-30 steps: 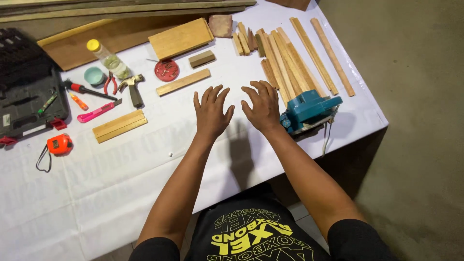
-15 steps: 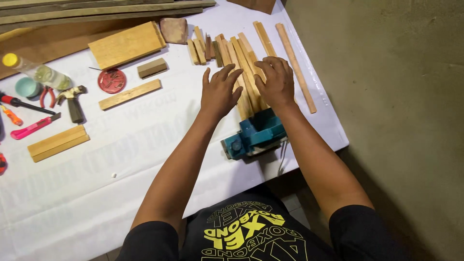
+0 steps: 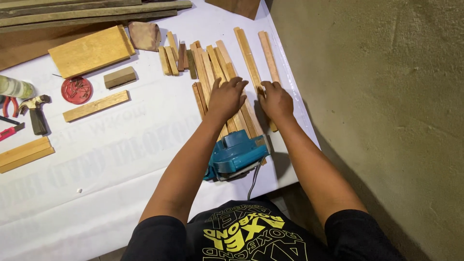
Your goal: The person picks up wooden strips one at a time from a pile on the workbench and aligns them into neat stacks, squaring the edges of each stack by hand. The person continues sorting strips of different lengths into separate groups on the table.
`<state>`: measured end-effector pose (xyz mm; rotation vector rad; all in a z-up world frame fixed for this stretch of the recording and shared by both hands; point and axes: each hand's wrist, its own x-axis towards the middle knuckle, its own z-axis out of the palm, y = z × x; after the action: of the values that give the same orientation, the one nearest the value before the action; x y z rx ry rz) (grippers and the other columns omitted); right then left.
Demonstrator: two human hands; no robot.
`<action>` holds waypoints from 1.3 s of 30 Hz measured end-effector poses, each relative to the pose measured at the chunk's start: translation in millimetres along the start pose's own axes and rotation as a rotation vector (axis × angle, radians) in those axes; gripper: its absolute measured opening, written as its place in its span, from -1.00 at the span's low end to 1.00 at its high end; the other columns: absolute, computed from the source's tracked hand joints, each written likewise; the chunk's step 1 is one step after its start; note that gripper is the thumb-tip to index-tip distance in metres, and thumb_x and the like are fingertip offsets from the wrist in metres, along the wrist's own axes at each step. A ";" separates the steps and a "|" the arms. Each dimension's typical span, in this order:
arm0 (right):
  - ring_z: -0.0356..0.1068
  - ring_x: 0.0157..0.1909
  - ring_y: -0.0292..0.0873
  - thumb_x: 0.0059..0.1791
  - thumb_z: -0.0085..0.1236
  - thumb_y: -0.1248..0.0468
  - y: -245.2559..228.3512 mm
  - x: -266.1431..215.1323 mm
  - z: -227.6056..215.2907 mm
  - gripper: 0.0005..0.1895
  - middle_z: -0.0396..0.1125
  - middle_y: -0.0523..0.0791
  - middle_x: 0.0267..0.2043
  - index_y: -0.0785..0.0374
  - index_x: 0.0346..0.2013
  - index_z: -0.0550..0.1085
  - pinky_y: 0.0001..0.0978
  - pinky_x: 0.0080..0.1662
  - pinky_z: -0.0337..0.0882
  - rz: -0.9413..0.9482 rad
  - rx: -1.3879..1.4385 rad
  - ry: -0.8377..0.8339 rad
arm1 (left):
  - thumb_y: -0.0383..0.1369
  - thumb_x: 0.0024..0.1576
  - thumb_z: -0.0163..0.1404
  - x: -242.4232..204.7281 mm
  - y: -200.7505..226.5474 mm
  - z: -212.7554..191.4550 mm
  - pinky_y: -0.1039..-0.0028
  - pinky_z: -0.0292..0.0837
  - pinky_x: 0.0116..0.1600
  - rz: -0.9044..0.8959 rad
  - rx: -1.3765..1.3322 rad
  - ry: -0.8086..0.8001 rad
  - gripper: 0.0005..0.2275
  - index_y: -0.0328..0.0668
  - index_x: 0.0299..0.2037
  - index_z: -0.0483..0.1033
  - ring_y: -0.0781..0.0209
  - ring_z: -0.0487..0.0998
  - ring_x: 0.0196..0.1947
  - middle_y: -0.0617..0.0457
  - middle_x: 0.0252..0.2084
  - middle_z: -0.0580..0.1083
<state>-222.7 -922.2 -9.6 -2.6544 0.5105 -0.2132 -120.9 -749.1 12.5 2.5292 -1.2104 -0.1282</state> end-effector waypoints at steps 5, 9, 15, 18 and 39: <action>0.46 -0.11 0.12 -0.02 0.29 0.17 2.1 -0.3 19.3 -0.64 0.39 0.02 -0.13 0.10 0.04 0.46 0.00 -0.19 0.48 0.037 -0.098 -0.082 | -0.21 0.13 0.13 6.2 1.5 27.0 0.02 0.20 0.32 -0.022 -0.009 -0.089 -0.59 0.02 0.20 0.47 0.00 0.51 0.13 0.03 0.21 0.46; 0.46 -0.14 0.16 -0.10 0.27 0.26 9.1 2.1 28.3 -0.51 0.38 0.06 -0.13 0.08 0.12 0.43 0.00 -0.21 0.48 0.017 -0.001 -0.090 | -0.23 0.10 0.14 9.0 2.8 32.2 0.11 0.31 0.21 -0.036 0.011 -0.158 -0.58 -0.01 0.19 0.48 -0.04 0.49 0.13 0.02 0.17 0.47; 0.47 -0.10 0.13 -0.10 0.23 0.27 11.1 7.5 22.0 -0.52 0.44 0.04 -0.16 0.12 0.12 0.43 -0.04 -0.10 0.48 0.044 0.274 -0.135 | -0.26 0.08 0.14 12.8 2.4 28.9 0.11 0.37 0.16 -0.063 -0.010 -0.169 -0.62 0.01 0.14 0.52 -0.04 0.48 0.10 0.02 0.11 0.49; 0.50 -0.04 0.09 -0.02 0.19 0.25 12.5 7.4 28.1 -0.62 0.50 0.02 -0.09 0.13 0.10 0.47 -0.07 -0.03 0.48 0.104 0.303 -0.176 | -0.24 0.10 0.13 14.6 2.0 31.2 0.11 0.38 0.14 -0.069 0.004 -0.170 -0.64 -0.04 0.11 0.53 -0.05 0.47 0.09 0.01 0.09 0.48; 0.35 0.05 0.13 -0.04 0.23 0.37 46.2 -3.0 12.3 -0.53 0.30 0.03 0.00 0.13 0.16 0.41 -0.04 -0.05 0.44 0.142 0.041 0.108 | -0.15 0.11 0.12 28.2 20.2 33.0 0.09 0.20 0.28 -0.095 0.085 -0.186 -0.60 -0.03 0.14 0.53 -0.04 0.43 0.17 -0.02 0.12 0.49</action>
<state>-237.4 -955.3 -41.1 -2.5640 0.7185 -0.3220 -125.2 -791.1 -10.0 2.6996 -1.1855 -0.3480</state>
